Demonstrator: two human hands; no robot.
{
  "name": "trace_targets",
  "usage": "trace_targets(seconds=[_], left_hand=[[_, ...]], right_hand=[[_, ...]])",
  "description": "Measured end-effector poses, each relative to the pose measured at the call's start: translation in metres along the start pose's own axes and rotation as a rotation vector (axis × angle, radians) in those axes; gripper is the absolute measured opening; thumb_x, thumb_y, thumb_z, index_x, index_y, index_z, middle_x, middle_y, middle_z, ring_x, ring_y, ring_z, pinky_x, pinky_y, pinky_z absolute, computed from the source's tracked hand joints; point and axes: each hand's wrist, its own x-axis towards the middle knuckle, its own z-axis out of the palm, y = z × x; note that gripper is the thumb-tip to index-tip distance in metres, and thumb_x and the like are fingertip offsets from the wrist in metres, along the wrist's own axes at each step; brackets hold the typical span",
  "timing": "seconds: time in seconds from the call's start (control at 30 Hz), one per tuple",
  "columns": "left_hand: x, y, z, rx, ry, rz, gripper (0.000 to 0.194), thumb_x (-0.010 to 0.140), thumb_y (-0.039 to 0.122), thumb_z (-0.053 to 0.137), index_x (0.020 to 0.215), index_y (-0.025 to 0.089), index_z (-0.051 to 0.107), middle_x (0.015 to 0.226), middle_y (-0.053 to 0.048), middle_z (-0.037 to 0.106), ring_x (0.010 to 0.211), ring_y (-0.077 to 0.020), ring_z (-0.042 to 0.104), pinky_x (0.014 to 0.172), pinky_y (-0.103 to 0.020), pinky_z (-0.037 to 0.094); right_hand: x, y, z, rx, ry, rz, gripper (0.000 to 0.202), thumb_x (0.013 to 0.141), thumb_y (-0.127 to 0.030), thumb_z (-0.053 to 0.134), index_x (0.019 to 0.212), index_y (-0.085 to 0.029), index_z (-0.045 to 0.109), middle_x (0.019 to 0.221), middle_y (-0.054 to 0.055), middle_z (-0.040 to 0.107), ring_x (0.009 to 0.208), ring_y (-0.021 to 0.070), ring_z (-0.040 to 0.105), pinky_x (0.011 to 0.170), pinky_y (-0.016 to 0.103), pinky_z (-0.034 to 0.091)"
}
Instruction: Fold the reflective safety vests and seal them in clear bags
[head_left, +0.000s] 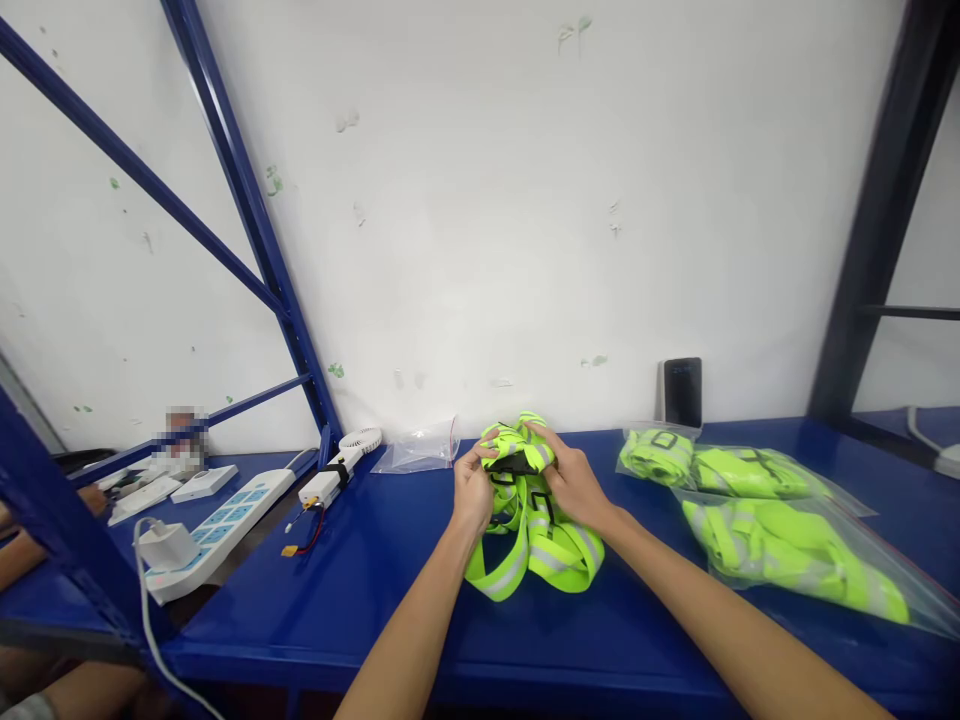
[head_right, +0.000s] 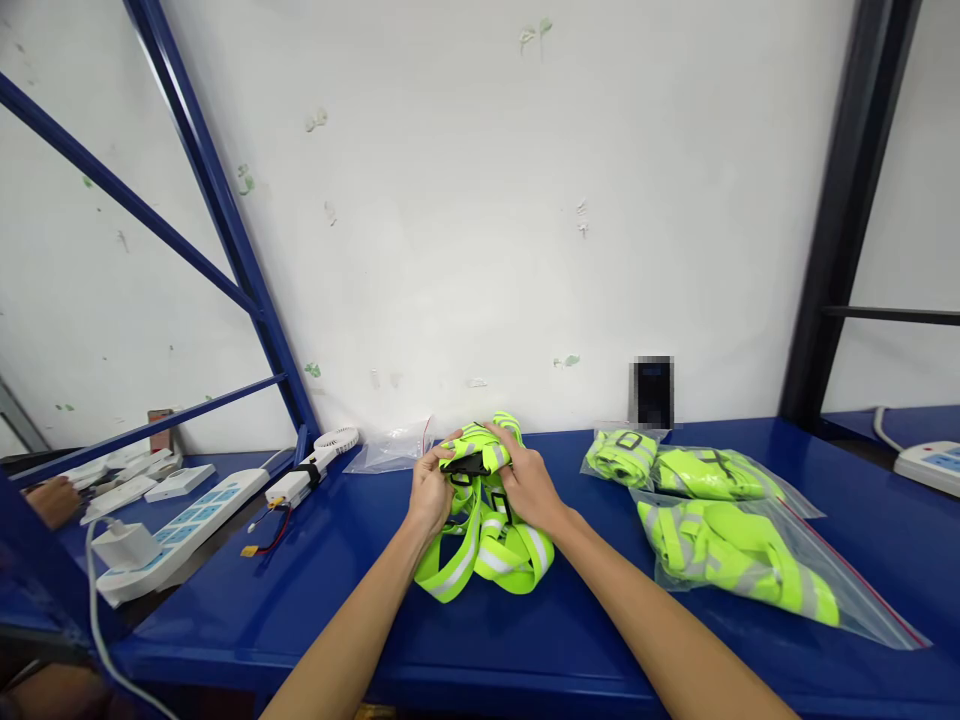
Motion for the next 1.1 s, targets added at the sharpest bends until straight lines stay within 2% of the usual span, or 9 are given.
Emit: trace_targets(seconds=[0.2,0.27,0.37,0.47,0.63,0.73,0.8,1.0,1.1], left_hand=[[0.002,-0.001,0.004,-0.046,0.084,-0.013,0.01,0.062,0.022,0.065,0.062,0.016,0.057,0.117,-0.008,0.066,0.114,-0.0261,0.059,0.095,-0.04,0.046],[0.004,-0.002,0.0,0.034,0.091,0.067,0.001,0.063,0.017,0.059,0.063,0.016,0.059,0.116,-0.007,0.066,0.112,-0.0242,0.06,0.096,-0.04,0.046],[0.005,0.002,-0.008,0.244,0.094,0.214,0.015,0.064,0.012,0.049,0.062,0.017,0.063,0.113,-0.007,0.065,0.11,-0.0224,0.06,0.098,-0.041,0.044],[0.001,0.012,-0.008,0.418,0.029,0.309,0.023,0.068,0.012,0.045,0.061,0.018,0.067,0.117,-0.008,0.063,0.113,-0.0225,0.058,0.101,-0.04,0.042],[-0.007,0.019,0.004,0.266,-0.24,0.16,0.029,0.075,0.02,0.047,0.089,0.018,0.072,0.129,-0.008,0.059,0.126,-0.0262,0.049,0.107,-0.038,0.036],[-0.008,0.016,0.008,0.123,-0.214,0.07,0.049,0.081,0.028,0.053,0.13,0.028,0.049,0.141,-0.006,0.048,0.128,-0.024,0.048,0.106,-0.039,0.038],[-0.008,0.015,0.008,0.119,-0.157,-0.008,0.061,0.085,0.035,0.055,0.14,0.032,0.03,0.141,-0.007,0.048,0.124,-0.0221,0.052,0.103,-0.039,0.041],[-0.008,0.015,0.001,0.392,-0.248,-0.033,0.042,0.088,0.046,0.053,0.123,0.022,0.056,0.131,-0.009,0.057,0.129,-0.025,0.046,0.109,-0.037,0.033],[-0.006,0.01,-0.007,0.445,-0.284,-0.001,0.04,0.084,0.046,0.059,0.114,0.021,0.062,0.117,-0.009,0.066,0.118,-0.026,0.057,0.106,-0.038,0.036]], right_hand=[[0.006,-0.003,-0.003,-0.034,-0.052,0.002,0.062,0.077,-0.008,0.039,0.137,-0.026,0.045,0.11,0.006,0.066,0.093,0.0239,0.061,0.084,0.038,0.043],[0.005,-0.005,-0.001,0.186,-0.104,0.075,0.062,0.08,-0.012,0.045,0.14,-0.027,0.041,0.121,0.007,0.062,0.099,0.0238,0.06,0.087,0.039,0.044],[0.004,-0.007,0.005,0.624,-0.198,0.229,0.068,0.078,-0.021,0.061,0.141,-0.03,0.038,0.132,0.005,0.056,0.111,0.0231,0.057,0.092,0.037,0.046],[0.005,-0.003,0.011,0.972,-0.149,0.382,0.07,0.071,-0.026,0.072,0.136,-0.03,0.045,0.118,0.005,0.065,0.103,0.0242,0.063,0.086,0.037,0.051],[0.009,0.008,0.015,1.209,0.011,0.552,0.044,0.062,-0.027,0.079,0.102,-0.018,0.065,0.085,0.006,0.073,0.075,0.0258,0.069,0.069,0.038,0.055],[0.01,0.003,0.017,1.245,0.017,0.574,0.033,0.063,-0.031,0.079,0.089,-0.017,0.065,0.079,0.007,0.073,0.074,0.0271,0.069,0.068,0.039,0.054],[0.01,-0.003,0.018,1.265,0.041,0.539,0.034,0.063,-0.032,0.079,0.09,-0.018,0.064,0.083,0.007,0.073,0.079,0.0278,0.069,0.069,0.04,0.054],[0.012,-0.004,0.015,1.295,0.153,0.433,0.04,0.064,-0.025,0.078,0.1,-0.024,0.062,0.096,0.003,0.072,0.094,0.0259,0.066,0.08,0.04,0.052],[0.012,0.001,0.014,1.276,0.203,0.439,0.036,0.062,-0.02,0.078,0.095,-0.025,0.064,0.093,0.001,0.071,0.094,0.0231,0.065,0.085,0.038,0.05]])
